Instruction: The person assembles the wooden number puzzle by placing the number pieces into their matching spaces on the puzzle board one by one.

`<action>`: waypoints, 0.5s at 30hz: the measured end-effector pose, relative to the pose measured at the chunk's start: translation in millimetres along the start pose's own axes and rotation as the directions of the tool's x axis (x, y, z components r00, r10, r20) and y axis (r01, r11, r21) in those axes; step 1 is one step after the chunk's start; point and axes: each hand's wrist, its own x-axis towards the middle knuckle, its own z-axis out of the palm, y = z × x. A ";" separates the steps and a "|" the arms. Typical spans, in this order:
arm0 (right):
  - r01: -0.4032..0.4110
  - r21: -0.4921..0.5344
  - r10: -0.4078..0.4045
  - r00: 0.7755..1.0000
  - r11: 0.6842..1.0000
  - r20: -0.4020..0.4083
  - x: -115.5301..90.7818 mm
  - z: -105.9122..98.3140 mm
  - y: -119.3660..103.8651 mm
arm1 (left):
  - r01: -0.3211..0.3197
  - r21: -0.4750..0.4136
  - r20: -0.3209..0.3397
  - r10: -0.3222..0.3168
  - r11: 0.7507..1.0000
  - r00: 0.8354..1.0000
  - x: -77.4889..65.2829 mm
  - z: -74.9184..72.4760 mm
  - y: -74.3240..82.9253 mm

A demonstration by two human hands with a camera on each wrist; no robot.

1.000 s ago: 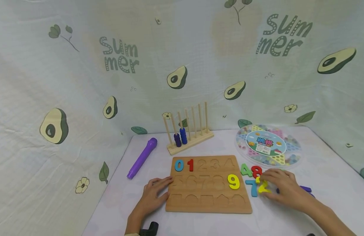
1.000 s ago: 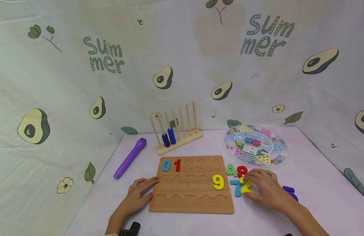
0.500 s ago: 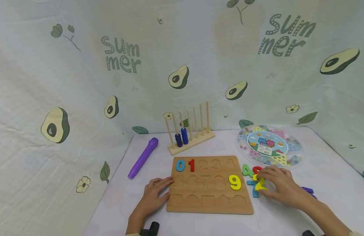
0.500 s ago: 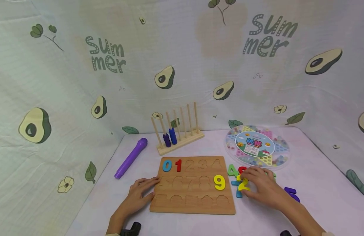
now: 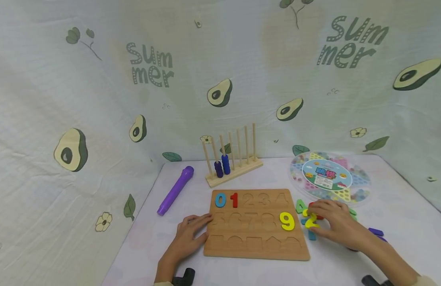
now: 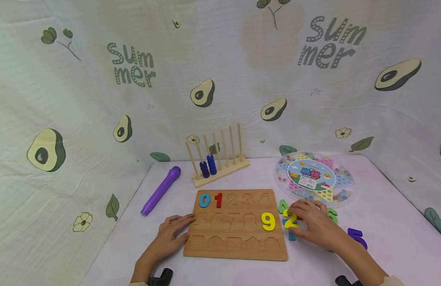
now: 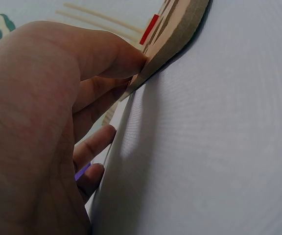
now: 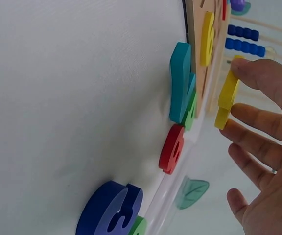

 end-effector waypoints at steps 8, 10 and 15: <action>0.004 0.010 -0.004 1.000 1.000 0.008 7.5 2.1 -4.3 | 0.007 0.011 0.008 -0.007 1.000 1.000 0.4 -1.0 1.6; 0.008 0.015 -0.008 1.000 1.000 0.007 9.4 3.0 -5.0 | 0.010 0.016 0.010 -0.010 1.000 1.000 0.2 -0.8 1.2; 0.023 0.014 -0.023 1.000 1.000 -0.002 13.0 4.7 -6.7 | -0.002 0.009 0.007 0.002 1.000 1.000 0.5 -0.7 0.8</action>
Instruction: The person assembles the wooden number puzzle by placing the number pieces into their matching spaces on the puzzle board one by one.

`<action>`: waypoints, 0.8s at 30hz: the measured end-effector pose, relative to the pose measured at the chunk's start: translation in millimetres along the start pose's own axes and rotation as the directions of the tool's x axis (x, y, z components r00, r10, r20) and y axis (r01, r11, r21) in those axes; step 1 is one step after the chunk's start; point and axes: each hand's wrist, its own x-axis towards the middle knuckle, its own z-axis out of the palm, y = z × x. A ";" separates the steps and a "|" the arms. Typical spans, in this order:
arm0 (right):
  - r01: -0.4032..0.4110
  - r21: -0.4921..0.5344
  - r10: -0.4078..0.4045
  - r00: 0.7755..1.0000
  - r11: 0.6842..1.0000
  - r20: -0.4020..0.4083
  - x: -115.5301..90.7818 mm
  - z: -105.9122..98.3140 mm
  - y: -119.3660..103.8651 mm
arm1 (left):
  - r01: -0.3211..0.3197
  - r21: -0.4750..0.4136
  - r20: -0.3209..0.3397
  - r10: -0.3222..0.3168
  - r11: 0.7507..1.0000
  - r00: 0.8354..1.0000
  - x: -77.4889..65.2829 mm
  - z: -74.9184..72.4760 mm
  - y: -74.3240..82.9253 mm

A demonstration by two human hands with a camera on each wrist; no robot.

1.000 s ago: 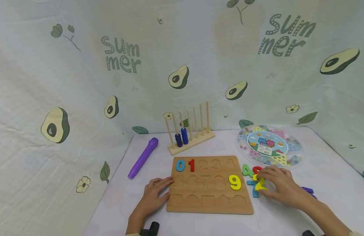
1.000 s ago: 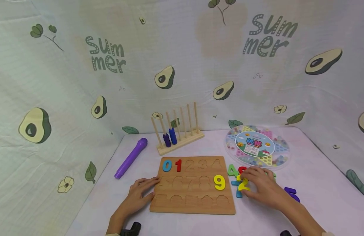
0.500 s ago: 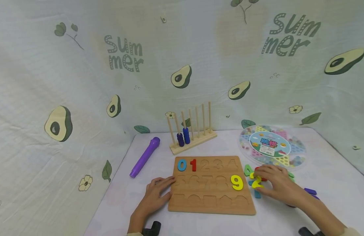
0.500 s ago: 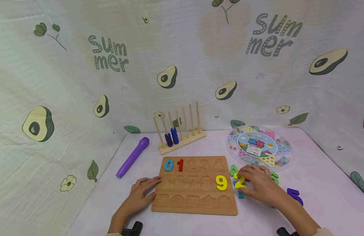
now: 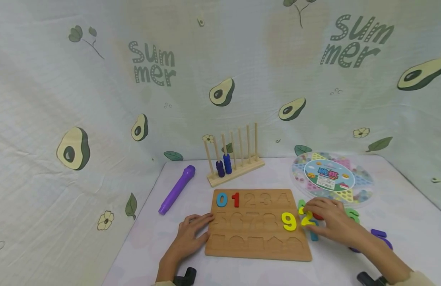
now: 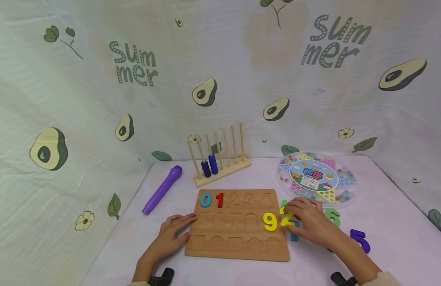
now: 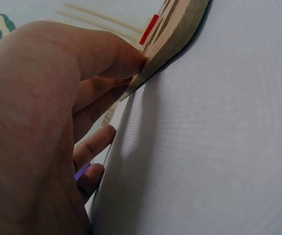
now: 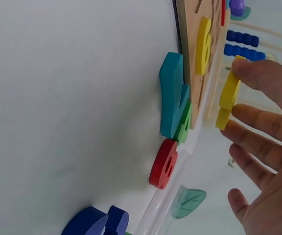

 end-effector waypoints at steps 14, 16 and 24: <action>0.064 -0.013 -0.064 0.998 0.998 -0.005 13.9 2.3 -8.3 | -0.002 0.000 -0.010 0.002 1.000 1.000 -1.0 -0.4 -0.3; 0.074 -0.021 -0.074 0.997 0.997 -0.003 15.7 2.7 -8.4 | -0.004 -0.004 -0.008 0.004 1.000 1.000 -0.9 -0.9 0.2; 0.094 -0.011 -0.094 0.996 0.996 0.002 24.6 4.1 -13.3 | 0.018 -0.005 0.012 -0.018 1.000 1.000 0.5 0.1 -0.4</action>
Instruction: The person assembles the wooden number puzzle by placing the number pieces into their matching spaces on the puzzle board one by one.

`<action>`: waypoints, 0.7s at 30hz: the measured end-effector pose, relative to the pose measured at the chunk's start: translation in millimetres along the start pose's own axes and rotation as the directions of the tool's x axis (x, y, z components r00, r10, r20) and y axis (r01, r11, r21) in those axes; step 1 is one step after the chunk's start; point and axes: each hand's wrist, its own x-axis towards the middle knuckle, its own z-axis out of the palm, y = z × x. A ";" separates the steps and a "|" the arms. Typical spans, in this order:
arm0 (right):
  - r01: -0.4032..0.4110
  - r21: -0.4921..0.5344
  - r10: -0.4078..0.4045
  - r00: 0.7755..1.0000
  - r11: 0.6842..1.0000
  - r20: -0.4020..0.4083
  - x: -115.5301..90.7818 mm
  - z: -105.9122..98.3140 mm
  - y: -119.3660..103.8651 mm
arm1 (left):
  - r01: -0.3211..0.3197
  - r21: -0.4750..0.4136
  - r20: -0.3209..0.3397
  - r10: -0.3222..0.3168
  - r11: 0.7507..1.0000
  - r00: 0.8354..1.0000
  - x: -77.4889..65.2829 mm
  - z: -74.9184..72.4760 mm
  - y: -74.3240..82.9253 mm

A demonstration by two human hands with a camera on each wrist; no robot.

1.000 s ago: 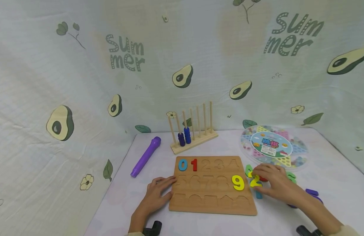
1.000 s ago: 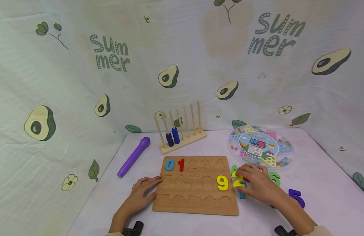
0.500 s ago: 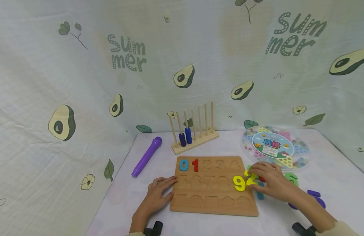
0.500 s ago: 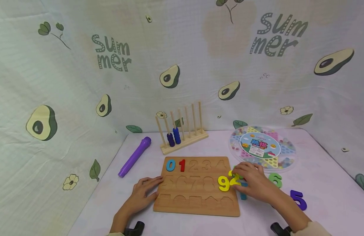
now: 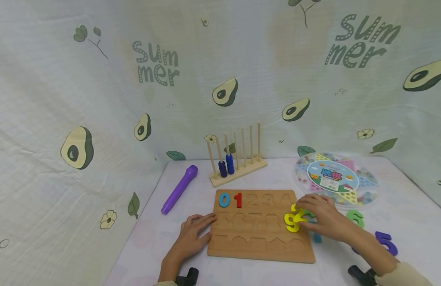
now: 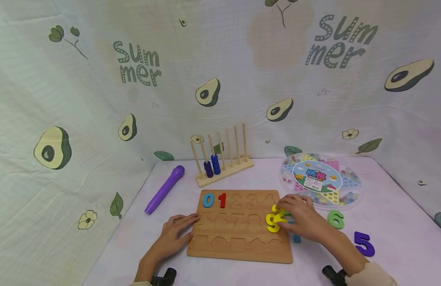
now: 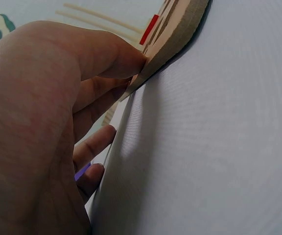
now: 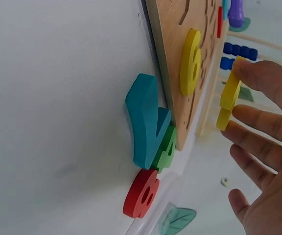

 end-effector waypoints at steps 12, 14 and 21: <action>0.015 0.014 -0.015 1.000 1.000 0.010 10.9 3.7 -4.4 | -0.001 -0.007 0.005 0.001 1.000 1.000 0.4 -0.2 2.3; 0.017 0.023 -0.017 1.000 1.000 0.017 14.0 4.0 -5.5 | 0.004 -0.003 0.004 -0.004 1.000 1.000 0.4 -0.9 2.8; 0.029 0.027 -0.030 0.999 0.999 0.020 21.9 5.0 -9.0 | -0.012 -0.002 -0.002 0.012 1.000 1.000 0.1 -2.4 3.4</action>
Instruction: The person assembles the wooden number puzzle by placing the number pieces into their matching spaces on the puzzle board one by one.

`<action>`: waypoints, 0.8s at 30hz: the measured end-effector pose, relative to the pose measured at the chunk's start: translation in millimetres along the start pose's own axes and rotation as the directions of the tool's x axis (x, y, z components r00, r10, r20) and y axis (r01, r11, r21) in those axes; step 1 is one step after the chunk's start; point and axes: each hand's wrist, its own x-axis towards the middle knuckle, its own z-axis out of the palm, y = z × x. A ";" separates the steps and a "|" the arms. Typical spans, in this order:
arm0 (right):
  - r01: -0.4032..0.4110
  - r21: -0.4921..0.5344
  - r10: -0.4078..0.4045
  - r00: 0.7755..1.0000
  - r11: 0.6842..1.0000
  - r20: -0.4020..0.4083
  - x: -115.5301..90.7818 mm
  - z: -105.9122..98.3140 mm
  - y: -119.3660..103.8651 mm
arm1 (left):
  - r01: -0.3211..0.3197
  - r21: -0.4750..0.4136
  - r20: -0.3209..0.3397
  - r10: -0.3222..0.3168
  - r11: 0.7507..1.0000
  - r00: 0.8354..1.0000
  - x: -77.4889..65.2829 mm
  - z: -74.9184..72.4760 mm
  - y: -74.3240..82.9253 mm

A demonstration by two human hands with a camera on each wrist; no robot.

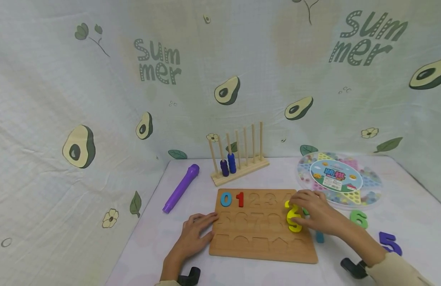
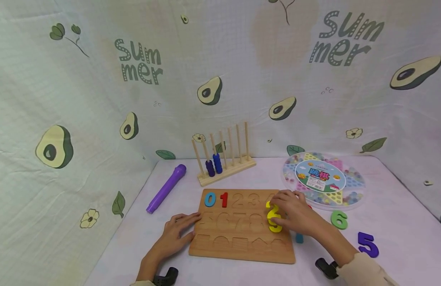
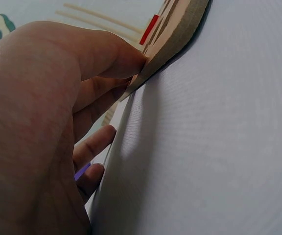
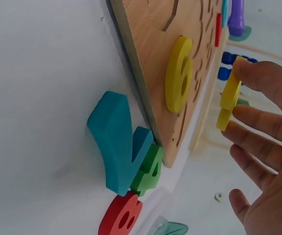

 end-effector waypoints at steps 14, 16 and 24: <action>0.016 -0.010 -0.015 0.999 1.000 0.042 12.3 6.0 -4.5 | -0.039 0.017 -0.022 0.040 0.999 0.999 -0.5 2.1 -2.6; 0.020 -0.014 -0.019 0.999 1.000 0.042 14.0 6.5 -5.3 | -0.033 0.018 -0.013 0.033 0.999 0.999 -0.4 3.4 -3.6; 0.039 0.007 -0.040 0.999 0.999 0.031 21.1 12.2 -8.5 | -0.039 0.035 -0.024 0.039 0.999 0.999 -1.0 3.5 -4.0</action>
